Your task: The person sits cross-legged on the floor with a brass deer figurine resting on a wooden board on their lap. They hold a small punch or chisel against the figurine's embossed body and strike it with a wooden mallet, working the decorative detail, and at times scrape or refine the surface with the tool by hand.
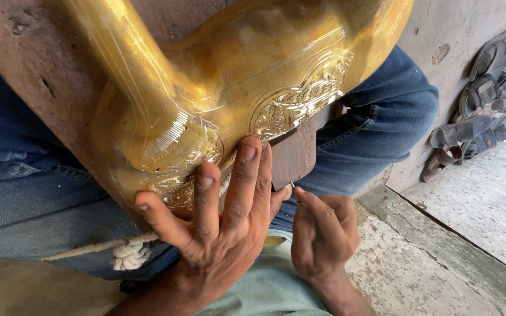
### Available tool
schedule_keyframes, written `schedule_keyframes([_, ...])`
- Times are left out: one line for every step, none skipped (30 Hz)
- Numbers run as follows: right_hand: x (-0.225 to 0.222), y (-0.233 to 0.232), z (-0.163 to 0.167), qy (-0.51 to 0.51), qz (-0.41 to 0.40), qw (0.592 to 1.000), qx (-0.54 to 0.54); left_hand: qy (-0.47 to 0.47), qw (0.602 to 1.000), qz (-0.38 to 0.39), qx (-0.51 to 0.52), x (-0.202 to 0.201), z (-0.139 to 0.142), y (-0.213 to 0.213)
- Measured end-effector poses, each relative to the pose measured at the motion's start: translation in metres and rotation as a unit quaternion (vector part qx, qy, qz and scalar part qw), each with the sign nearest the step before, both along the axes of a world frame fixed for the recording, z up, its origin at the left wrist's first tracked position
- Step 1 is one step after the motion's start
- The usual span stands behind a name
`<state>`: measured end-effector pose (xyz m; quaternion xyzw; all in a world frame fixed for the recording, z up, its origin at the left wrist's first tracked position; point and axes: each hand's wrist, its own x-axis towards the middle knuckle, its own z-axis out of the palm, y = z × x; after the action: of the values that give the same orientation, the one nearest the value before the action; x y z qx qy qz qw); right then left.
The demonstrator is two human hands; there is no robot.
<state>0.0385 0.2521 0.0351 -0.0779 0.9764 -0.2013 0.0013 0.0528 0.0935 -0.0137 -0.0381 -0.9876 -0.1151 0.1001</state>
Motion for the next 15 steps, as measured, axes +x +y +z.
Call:
schedule_keyframes([-0.0007,-0.0018,0.0,0.007,0.0,1.0,0.013,0.002,1.0,0.002,-0.003,-0.0006,-0.0001,0.0003])
schedule_keyframes([-0.0012,-0.0034,0.0,0.014,0.001,1.0,0.026,0.004,1.0,0.004,-0.006,-0.0011,-0.0002,0.0007])
schedule_keyframes([-0.0016,-0.0043,0.0001,0.021,0.002,0.999,0.039,0.003,1.0,0.006,-0.008,-0.0011,0.0,0.0009])
schedule_keyframes([-0.0019,-0.0045,0.0002,0.026,0.007,0.998,0.053,0.003,1.0,0.005,-0.009,-0.0011,0.0,0.0008])
schedule_keyframes([-0.0019,-0.0045,0.0002,0.031,0.013,0.997,0.065,0.002,1.0,0.004,-0.01,-0.0009,0.0,0.001])
schedule_keyframes([-0.0021,-0.0037,0.0001,0.036,0.018,0.996,0.078,0.001,1.0,0.001,-0.012,-0.0001,0.0,0.0])
schedule_keyframes([-0.0018,-0.0029,0.0005,0.029,0.005,0.997,0.072,0.0,1.0,-0.002,-0.01,0.0004,-0.0001,-0.0001])
schedule_keyframes([-0.0017,-0.0019,0.0007,0.025,-0.007,0.998,0.065,0.0,1.0,-0.005,-0.009,0.0008,-0.0004,-0.0004])
schedule_keyframes([-0.0016,-0.001,0.0014,0.019,-0.018,0.998,0.057,-0.002,1.0,-0.006,-0.007,0.0013,-0.0002,-0.0004])
schedule_keyframes([-0.0013,-0.0007,0.0024,0.013,-0.021,0.998,0.052,-0.002,1.0,-0.005,-0.005,0.0014,-0.0002,-0.0001])
schedule_keyframes([-0.0016,-0.0005,0.0036,0.006,-0.025,0.999,0.048,-0.003,1.0,-0.004,-0.002,0.0014,0.0003,0.0001])
schedule_keyframes([-0.0018,-0.0013,0.005,-0.001,-0.028,0.999,0.043,-0.001,1.0,-0.001,0.0,0.0009,0.0006,0.0007])
schedule_keyframes([-0.0028,-0.0025,0.0059,-0.004,-0.037,0.998,0.042,-0.003,1.0,0.001,0.001,0.0002,0.0011,0.0011])
schedule_keyframes([-0.0039,-0.0043,0.0072,-0.006,-0.048,0.998,0.041,-0.005,1.0,0.003,0.002,-0.0007,0.0017,0.0015])
schedule_keyframes([-0.0059,-0.0063,0.0073,-0.006,-0.058,0.997,0.041,-0.008,1.0,0.004,0.002,-0.0016,0.0029,0.0019])
